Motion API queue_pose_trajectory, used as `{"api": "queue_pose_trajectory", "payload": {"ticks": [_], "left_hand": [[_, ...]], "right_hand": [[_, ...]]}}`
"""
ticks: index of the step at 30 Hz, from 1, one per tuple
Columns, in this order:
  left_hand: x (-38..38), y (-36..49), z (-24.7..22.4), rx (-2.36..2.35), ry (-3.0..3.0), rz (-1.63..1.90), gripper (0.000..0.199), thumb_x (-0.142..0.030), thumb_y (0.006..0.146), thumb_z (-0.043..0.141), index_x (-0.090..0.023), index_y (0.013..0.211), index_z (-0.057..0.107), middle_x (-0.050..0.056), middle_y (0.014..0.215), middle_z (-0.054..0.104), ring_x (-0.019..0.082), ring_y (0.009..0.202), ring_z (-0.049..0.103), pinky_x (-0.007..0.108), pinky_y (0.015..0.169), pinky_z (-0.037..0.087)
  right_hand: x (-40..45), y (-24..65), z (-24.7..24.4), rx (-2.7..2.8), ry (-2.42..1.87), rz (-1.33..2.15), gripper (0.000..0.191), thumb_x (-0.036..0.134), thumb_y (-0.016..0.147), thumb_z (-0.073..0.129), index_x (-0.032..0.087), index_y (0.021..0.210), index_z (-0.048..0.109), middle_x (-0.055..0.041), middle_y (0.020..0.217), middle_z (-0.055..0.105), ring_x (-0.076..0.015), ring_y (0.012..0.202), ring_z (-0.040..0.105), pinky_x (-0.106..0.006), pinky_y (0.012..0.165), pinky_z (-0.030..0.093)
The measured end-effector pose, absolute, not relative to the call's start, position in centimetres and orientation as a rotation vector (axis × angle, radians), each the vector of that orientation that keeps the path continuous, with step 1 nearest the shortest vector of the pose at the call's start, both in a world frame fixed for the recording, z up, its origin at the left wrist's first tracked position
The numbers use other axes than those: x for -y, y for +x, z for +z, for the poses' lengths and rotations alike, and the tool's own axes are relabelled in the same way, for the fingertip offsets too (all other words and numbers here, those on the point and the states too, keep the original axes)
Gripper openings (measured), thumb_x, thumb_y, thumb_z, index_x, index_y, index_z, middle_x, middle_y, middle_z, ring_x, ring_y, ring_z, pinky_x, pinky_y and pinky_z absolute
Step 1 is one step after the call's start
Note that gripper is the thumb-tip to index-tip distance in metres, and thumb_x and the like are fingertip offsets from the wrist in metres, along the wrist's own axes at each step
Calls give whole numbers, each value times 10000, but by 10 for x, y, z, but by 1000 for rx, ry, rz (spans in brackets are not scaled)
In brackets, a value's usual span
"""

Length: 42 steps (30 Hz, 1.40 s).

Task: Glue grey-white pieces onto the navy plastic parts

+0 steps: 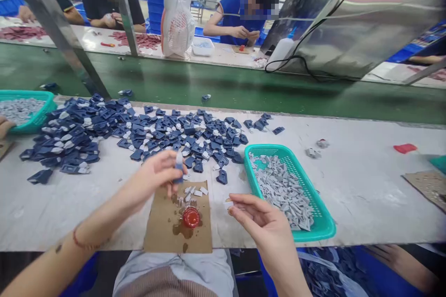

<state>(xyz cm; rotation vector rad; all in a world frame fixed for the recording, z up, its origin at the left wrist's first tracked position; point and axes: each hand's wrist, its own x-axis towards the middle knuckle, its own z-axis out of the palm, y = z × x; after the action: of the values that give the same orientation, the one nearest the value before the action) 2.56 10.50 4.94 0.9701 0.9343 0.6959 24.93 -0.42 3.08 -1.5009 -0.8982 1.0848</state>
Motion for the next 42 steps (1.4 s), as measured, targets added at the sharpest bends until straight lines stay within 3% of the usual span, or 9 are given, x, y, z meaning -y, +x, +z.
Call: {"api": "queue_pose_trajectory", "payload": {"ticks": [4, 10, 15, 20, 25, 30, 33, 38, 42], "left_hand": [[-53, 36, 32, -857, 874, 573, 280, -294, 781, 683, -178, 1024, 606, -63, 698, 537, 38, 462, 431, 162, 447, 317], [-21, 39, 22, -940, 1140, 666, 212, -359, 828, 689, -153, 826, 638, -3, 752, 589, 121, 698, 500, 225, 647, 398], [-7, 28, 19, -958, 1299, 776, 199, -344, 908, 610, -163, 841, 658, 13, 802, 647, 147, 751, 568, 234, 694, 429], [-2, 24, 14, -981, 1484, 763, 230, -337, 940, 580, -158, 861, 701, 35, 812, 674, 166, 764, 612, 247, 710, 450], [2, 15, 2, -989, 1304, 795, 271, -346, 917, 620, -212, 1135, 709, 70, 1119, 705, 223, 1044, 641, 276, 900, 487], [3, -4, -11, -1008, 895, 882, 413, -406, 933, 576, -254, 1311, 643, 52, 1098, 672, 164, 828, 661, 253, 748, 559], [2, -9, -12, -989, 781, 894, 393, -417, 885, 663, -251, 1240, 690, 38, 1065, 694, 162, 843, 693, 262, 814, 572], [-1, -10, -10, -1090, 752, 810, 333, -396, 784, 780, -175, 1031, 755, 63, 883, 761, 184, 765, 723, 177, 545, 521], [1, -5, -12, -1070, 807, 896, 247, -308, 762, 798, -171, 964, 761, 70, 981, 760, 186, 838, 732, 218, 714, 581]], "right_hand": [[9, 224, 35, 913, -1410, 1130, 135, 237, 694, 848, 268, 820, 809, -23, 801, 796, -171, 741, 746, -198, 688, 611], [21, 200, 37, 1032, -1382, 1125, 126, 243, 786, 799, 291, 902, 792, -8, 849, 790, -145, 766, 738, -182, 727, 598], [25, 196, 26, 1001, -1360, 1273, 99, 303, 803, 796, 275, 898, 795, -24, 913, 779, -167, 836, 732, -213, 768, 584], [30, 193, 20, 900, -1343, 1418, 140, 351, 793, 799, 219, 768, 762, -26, 799, 742, -167, 755, 695, -232, 697, 558], [27, 198, 13, 916, -1466, 1347, 254, 406, 766, 803, 188, 689, 697, 0, 674, 670, -124, 611, 574, -220, 593, 466], [10, 202, -4, 897, -1606, 1353, 345, 498, 704, 785, 188, 624, 655, 31, 521, 568, -120, 510, 471, -233, 499, 365], [4, 200, -11, 908, -1627, 1349, 326, 474, 695, 777, 196, 596, 640, 40, 496, 548, -116, 483, 438, -243, 493, 335], [6, 199, -11, 909, -1659, 1333, 302, 444, 700, 761, 203, 579, 624, 36, 507, 558, -116, 482, 433, -249, 488, 319], [6, 200, -10, 911, -1676, 1313, 297, 451, 692, 762, 202, 586, 637, 39, 498, 545, -116, 476, 427, -248, 474, 311]]}}
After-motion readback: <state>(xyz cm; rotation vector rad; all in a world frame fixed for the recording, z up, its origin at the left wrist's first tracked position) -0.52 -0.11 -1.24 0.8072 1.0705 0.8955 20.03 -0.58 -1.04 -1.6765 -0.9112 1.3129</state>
